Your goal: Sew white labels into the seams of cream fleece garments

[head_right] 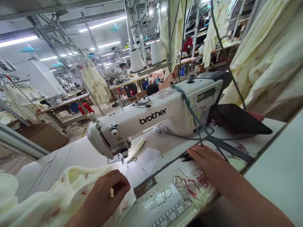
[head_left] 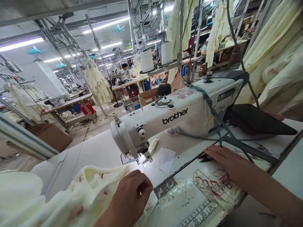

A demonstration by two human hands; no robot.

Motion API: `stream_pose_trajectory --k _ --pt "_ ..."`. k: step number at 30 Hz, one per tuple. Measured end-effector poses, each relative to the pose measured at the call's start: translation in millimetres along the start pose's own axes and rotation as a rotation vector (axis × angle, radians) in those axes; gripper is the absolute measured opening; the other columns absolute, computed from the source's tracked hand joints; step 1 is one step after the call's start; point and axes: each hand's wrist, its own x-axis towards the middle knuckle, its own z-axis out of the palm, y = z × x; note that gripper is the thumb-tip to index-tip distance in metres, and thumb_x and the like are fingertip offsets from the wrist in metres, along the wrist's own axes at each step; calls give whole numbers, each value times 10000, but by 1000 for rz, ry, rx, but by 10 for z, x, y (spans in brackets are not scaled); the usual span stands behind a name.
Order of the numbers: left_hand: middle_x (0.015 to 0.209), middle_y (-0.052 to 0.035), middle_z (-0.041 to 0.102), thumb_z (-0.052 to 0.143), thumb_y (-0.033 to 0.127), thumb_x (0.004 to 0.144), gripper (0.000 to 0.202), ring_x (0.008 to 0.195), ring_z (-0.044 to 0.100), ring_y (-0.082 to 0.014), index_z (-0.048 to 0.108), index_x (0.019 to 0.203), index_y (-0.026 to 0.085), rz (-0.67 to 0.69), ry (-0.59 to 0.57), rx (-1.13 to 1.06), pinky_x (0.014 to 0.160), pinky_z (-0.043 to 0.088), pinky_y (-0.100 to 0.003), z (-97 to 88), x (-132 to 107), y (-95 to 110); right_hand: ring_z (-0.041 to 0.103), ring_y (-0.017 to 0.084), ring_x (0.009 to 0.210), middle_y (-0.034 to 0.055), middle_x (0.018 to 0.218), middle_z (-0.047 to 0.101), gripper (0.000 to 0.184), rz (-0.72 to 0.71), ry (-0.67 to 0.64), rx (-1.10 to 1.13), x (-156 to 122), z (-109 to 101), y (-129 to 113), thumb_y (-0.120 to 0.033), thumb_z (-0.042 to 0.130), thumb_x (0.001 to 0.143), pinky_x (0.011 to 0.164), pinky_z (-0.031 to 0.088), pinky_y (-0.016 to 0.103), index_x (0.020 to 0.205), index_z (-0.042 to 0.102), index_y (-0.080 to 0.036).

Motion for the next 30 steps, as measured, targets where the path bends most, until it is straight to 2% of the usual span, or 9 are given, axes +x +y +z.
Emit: stream_pose_trajectory --k 2,8,11,13,15,18,22,24,30 --pt "689 3 601 540 130 778 122 609 544 -105 631 717 182 -4 44 -16 589 419 -209 6 25 18 583 219 1065 160 1116 633 483 -126 -19 -54 43 -89 -5 91 326 781 996 390 374 1072 657 -108" --pt "673 15 596 534 153 789 125 587 528 -96 611 696 187 -22 130 1 571 412 -201 12 41 -7 559 295 1011 142 934 636 321 -173 -82 -198 269 -444 -228 61 370 783 937 400 456 857 626 -120" --pt "688 14 605 529 163 798 127 588 533 -91 613 706 188 3 142 11 572 424 -195 14 28 -27 523 303 1054 136 942 627 288 -243 21 -78 342 -622 -550 36 395 778 945 364 456 917 597 -114" --pt "686 12 608 525 168 802 128 582 535 -90 612 710 187 32 166 8 564 431 -190 19 22 -31 559 252 939 103 876 624 337 -280 118 68 395 -728 -807 47 369 780 921 349 420 996 576 -107" --pt "680 11 612 523 176 806 127 574 536 -90 611 715 186 56 190 10 555 435 -187 26 25 -26 558 189 741 44 750 594 381 -289 138 229 465 -817 -1033 48 357 756 889 345 386 1024 569 -122" --pt "668 13 611 526 186 808 127 566 537 -91 610 713 185 65 204 42 556 438 -191 30 45 0 540 175 632 17 705 578 356 -226 -41 376 571 -916 -1234 15 411 687 744 369 345 948 578 -160" --pt "652 16 602 517 183 801 124 552 529 -91 595 705 181 55 237 69 551 432 -198 30 80 42 610 213 634 1 691 605 45 -90 -392 396 638 -965 -1308 -147 537 844 535 280 294 829 530 -190" --pt "655 16 603 515 180 796 116 550 526 -90 589 706 180 56 243 67 546 430 -198 35 90 53 628 225 614 -8 657 601 90 -100 -431 350 634 -943 -1324 -204 585 853 501 244 288 802 512 -190" --pt "651 14 604 519 167 790 113 557 528 -89 578 694 173 52 229 52 543 421 -196 66 72 71 623 212 560 -4 642 597 87 -155 -363 225 590 -828 -1448 -151 597 829 464 273 279 814 515 -179"
